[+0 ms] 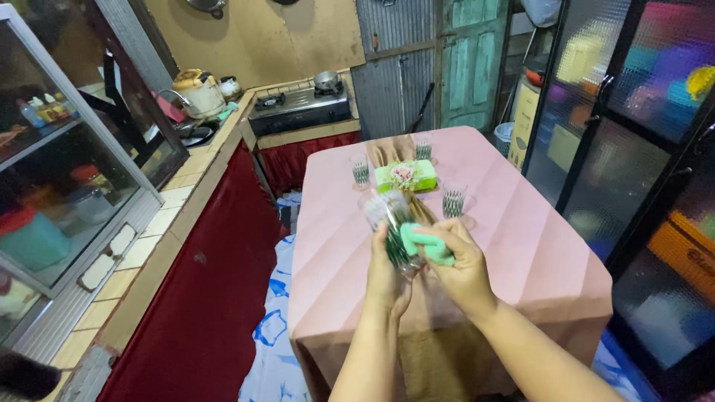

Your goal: Wiping glasses and a plate with a cloth in a dining area.

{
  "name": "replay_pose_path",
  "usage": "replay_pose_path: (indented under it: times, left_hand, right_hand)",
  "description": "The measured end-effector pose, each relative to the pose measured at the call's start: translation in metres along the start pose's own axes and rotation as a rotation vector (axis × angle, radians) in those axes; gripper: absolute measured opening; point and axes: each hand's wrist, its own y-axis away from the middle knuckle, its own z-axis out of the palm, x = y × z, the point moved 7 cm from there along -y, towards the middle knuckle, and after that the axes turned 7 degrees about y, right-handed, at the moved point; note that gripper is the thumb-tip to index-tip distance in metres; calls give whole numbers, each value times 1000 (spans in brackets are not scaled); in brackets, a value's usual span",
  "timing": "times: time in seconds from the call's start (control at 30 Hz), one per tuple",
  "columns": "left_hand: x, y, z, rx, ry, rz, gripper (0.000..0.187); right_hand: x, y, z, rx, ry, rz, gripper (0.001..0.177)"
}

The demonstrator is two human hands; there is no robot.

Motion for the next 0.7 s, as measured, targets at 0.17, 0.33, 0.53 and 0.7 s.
replay_pose_path:
  times: [0.17, 0.33, 0.53, 0.7]
  left_hand:
    - [-20, -4, 47, 80, -200, -116, 57]
    - [-19, -42, 35, 85, -207, 30, 65]
    - [-24, -65, 16, 187, -163, 109, 51]
    - [-41, -69, 15, 54, -209, 9, 52]
  right_hand:
    - [46, -54, -32, 108, 96, 141, 28]
    - [53, -47, -37, 30, 2, 67, 35]
    - [71, -44, -36, -165, 47, -91, 46]
    - [111, -103, -59, 40, -40, 52, 32]
